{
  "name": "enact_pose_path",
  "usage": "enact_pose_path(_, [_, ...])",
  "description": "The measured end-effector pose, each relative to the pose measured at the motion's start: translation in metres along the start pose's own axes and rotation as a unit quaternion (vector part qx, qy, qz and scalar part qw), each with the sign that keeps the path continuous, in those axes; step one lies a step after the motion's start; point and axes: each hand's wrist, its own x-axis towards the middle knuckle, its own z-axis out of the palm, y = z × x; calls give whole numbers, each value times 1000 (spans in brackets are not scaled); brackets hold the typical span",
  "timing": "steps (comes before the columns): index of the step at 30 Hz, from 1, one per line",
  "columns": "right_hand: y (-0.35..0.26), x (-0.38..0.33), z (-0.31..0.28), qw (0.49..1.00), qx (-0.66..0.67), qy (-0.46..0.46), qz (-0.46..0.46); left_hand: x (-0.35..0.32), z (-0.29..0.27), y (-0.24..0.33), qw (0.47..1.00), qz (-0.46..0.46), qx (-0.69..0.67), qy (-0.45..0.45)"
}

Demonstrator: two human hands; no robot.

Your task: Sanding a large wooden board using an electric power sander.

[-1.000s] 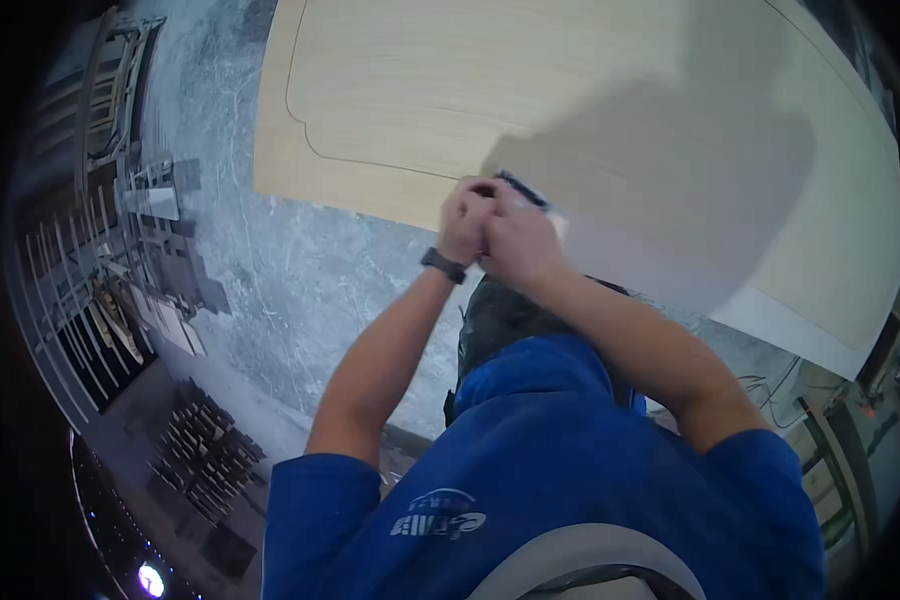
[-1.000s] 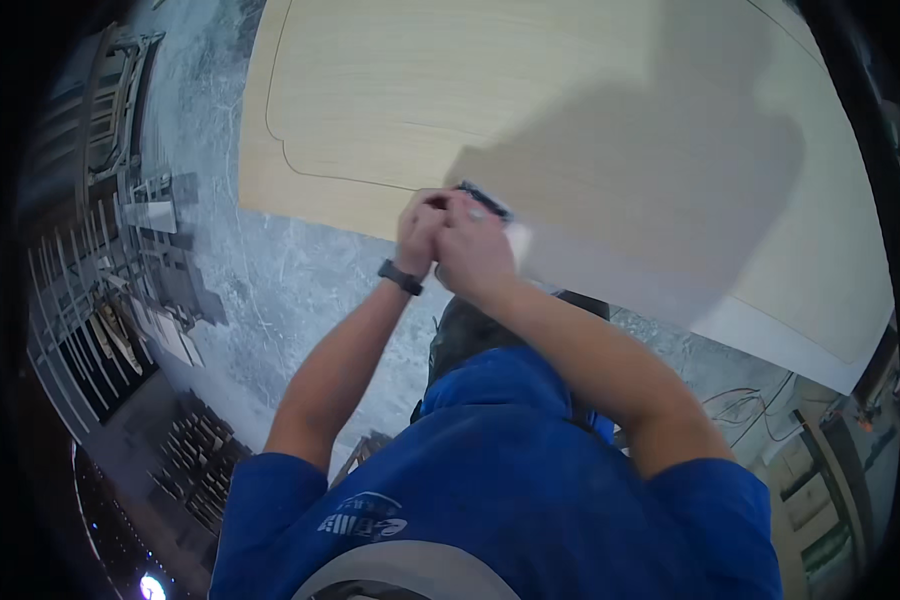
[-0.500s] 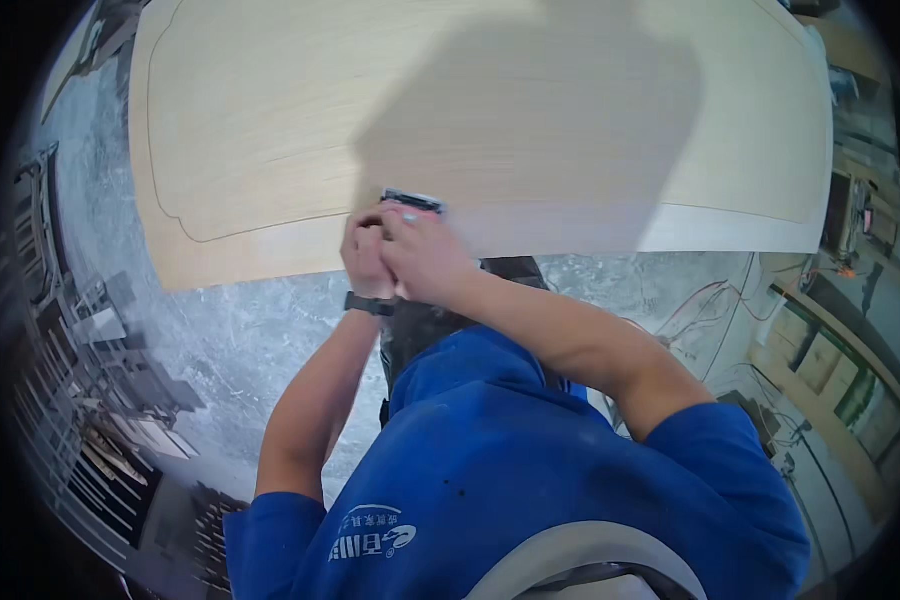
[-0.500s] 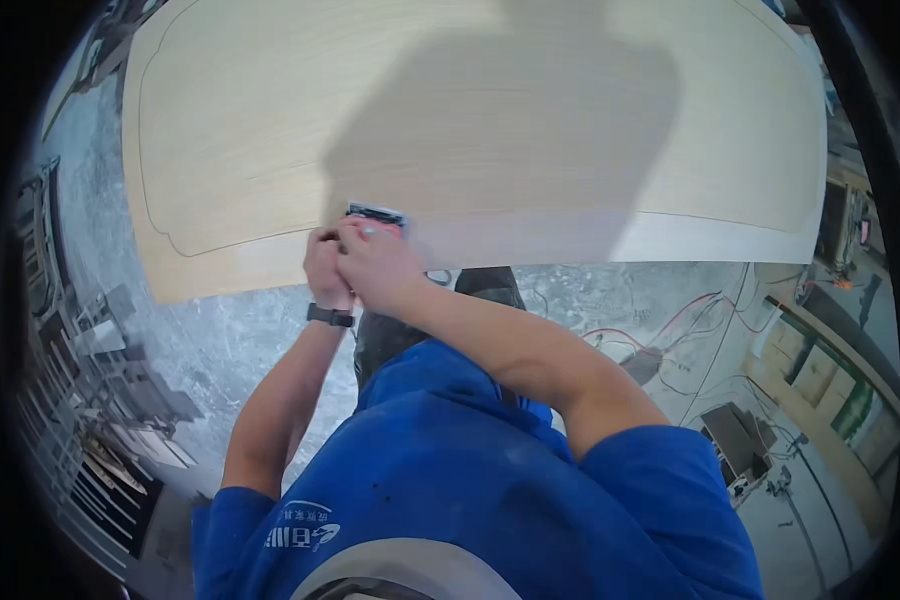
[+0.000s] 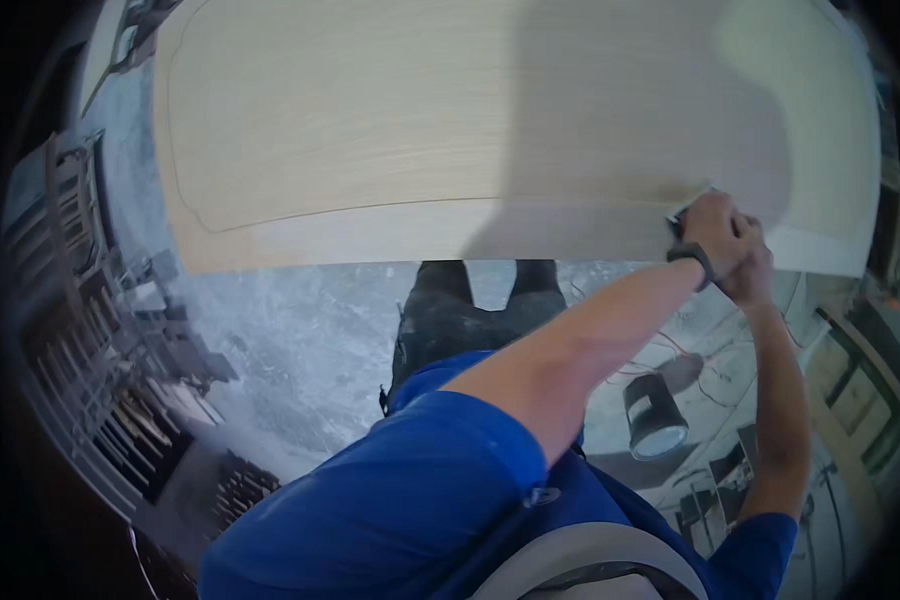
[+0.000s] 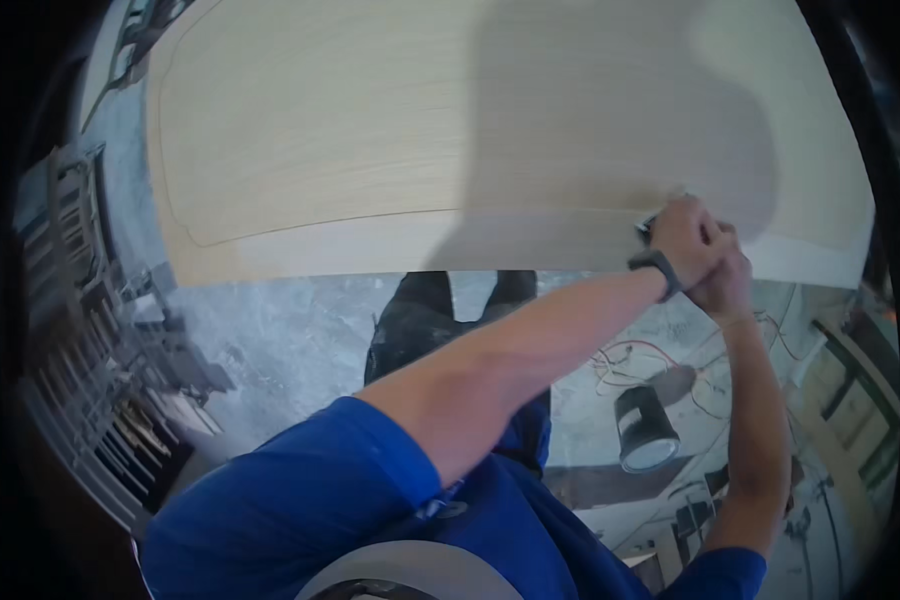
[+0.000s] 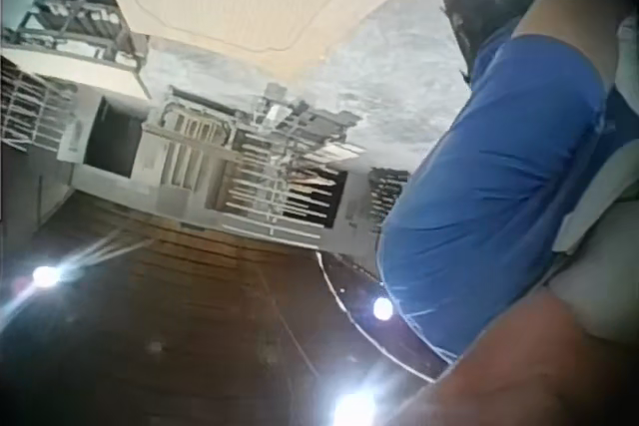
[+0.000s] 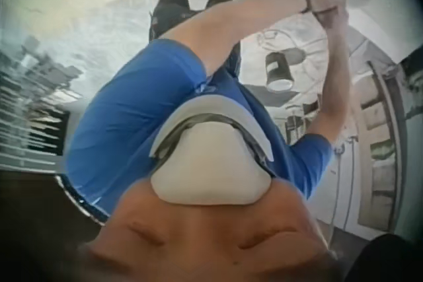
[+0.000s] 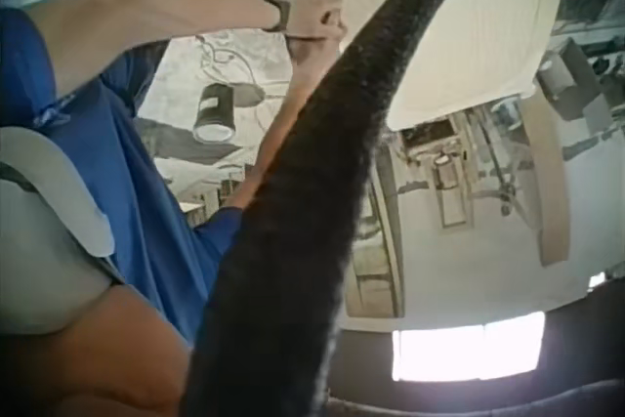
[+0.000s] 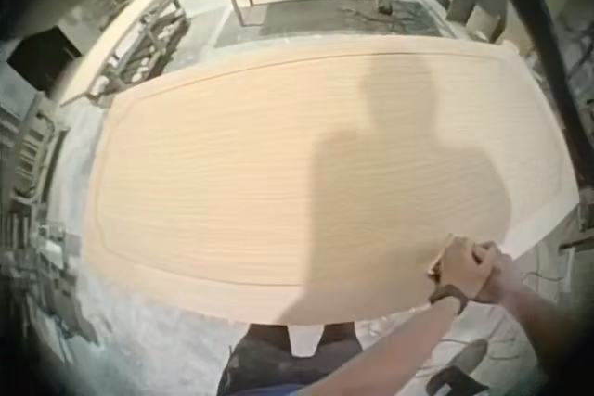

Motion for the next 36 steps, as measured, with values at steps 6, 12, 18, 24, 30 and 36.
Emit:
enact_pose_path(6, [-77,-36,25,996,53,-33,-64,-70,-49,-32,999,11,-25,47])
enact_pose_path(12, [-270,-4,107,977,42,-111,-178,-132,-268,-78,989,50,-40,131])
enact_pose_path(18, [-442,2,163,950,37,-142,-275,-205,-429,-92,963,-23,-110,245])
enact_pose_path(24, [-672,47,298,914,54,-155,-372,-245,-678,-161,929,-38,-162,330])
enact_pose_path(30, [-857,93,370,887,0,-209,-413,-263,-867,-199,885,-88,-57,454])
enact_pose_path(36, [-909,112,385,881,-41,-229,-412,-261,-929,-200,884,-32,-108,454])
